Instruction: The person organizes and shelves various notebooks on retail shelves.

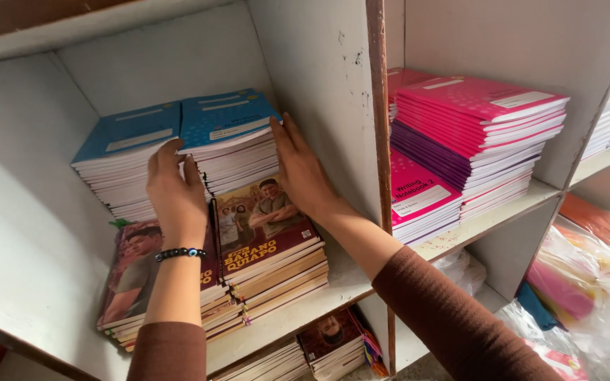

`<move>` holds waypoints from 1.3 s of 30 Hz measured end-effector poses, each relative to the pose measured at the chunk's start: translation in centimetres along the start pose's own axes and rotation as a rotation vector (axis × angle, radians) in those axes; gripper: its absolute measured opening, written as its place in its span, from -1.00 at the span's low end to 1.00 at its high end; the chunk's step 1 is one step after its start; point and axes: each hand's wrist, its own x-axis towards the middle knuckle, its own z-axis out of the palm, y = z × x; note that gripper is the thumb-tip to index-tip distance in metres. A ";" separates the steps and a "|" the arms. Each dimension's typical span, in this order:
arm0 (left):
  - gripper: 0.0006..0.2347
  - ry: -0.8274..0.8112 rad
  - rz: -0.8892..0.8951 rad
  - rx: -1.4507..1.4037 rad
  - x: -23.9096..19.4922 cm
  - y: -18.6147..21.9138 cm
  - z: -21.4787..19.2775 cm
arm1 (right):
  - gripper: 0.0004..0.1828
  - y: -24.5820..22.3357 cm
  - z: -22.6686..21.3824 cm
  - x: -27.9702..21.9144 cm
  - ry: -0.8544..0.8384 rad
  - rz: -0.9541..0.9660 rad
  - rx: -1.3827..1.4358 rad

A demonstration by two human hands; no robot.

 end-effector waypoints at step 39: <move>-0.39 -0.517 0.172 0.837 2.2 -4.5 3.1 | 0.10 1.5 2.2 4.7 -0.485 0.203 -0.422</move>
